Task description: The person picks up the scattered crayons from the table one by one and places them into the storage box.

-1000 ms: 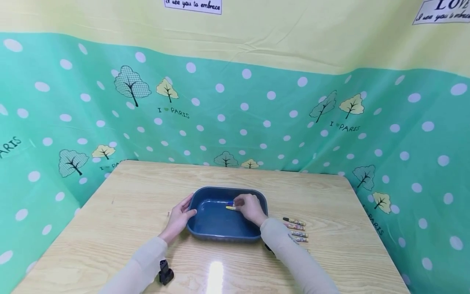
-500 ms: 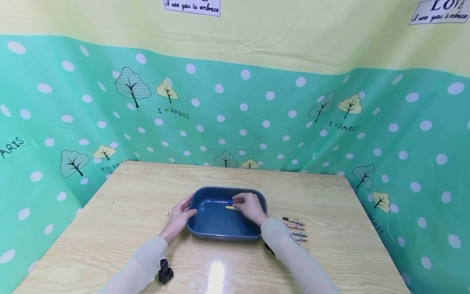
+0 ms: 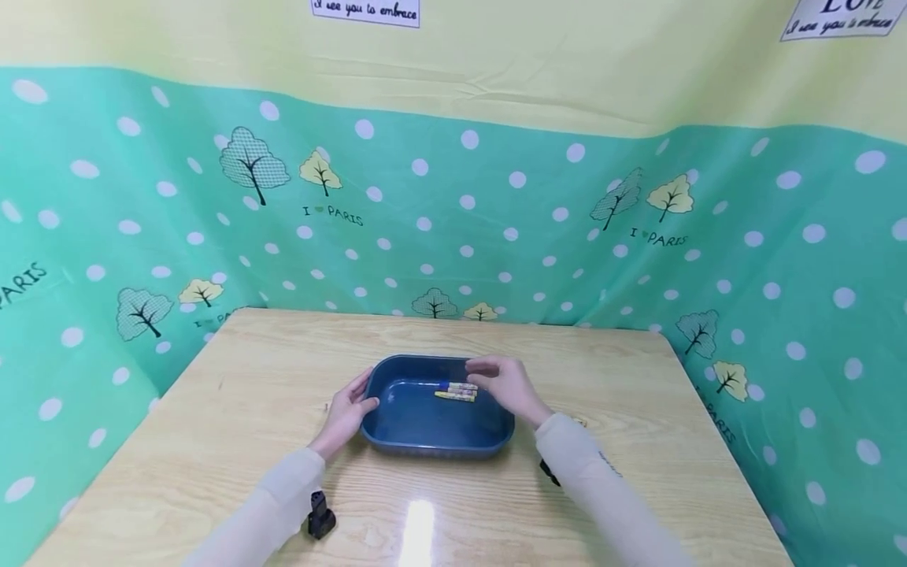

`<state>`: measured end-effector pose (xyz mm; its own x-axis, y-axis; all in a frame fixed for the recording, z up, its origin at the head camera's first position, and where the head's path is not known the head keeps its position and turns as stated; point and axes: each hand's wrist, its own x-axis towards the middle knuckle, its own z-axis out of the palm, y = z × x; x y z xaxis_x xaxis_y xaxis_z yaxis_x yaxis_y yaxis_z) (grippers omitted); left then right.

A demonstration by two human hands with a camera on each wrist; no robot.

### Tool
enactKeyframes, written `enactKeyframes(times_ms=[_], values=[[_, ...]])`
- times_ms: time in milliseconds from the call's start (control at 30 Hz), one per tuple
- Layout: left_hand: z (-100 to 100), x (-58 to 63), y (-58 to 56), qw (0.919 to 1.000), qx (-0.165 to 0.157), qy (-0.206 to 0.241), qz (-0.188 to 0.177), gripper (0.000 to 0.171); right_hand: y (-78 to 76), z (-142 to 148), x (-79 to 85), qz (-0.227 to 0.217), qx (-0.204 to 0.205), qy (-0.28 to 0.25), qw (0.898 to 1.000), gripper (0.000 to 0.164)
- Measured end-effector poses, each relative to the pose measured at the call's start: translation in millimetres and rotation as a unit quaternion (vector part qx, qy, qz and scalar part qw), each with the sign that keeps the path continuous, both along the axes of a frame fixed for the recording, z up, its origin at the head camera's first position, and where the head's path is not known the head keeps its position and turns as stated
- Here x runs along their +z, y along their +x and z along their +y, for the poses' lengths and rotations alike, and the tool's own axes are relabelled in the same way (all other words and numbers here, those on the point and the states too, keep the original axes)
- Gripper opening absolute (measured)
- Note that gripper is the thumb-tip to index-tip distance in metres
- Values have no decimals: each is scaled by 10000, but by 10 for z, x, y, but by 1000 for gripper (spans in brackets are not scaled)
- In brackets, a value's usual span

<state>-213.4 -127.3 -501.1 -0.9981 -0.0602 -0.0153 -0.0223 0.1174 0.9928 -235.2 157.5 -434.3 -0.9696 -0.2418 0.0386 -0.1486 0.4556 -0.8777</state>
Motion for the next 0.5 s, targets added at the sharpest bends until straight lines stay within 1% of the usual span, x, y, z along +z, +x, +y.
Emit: enactKeyframes(times_ms=[100, 267, 400, 500], values=[[-1, -2, 15, 10000, 29, 27, -70, 60, 22, 181, 38, -25, -150, 9, 9999, 30], [-21, 19, 19, 9999, 71, 54, -57, 59, 13, 464, 11, 29, -269, -81, 9996, 32], [-23, 29, 9, 10000, 6, 6, -2, 59, 23, 665, -54, 81, -399, -1, 9992, 32], [-5, 27, 3, 10000, -69, -12, -8, 59, 40, 842, -143, 90, -445, 138, 9989, 33]])
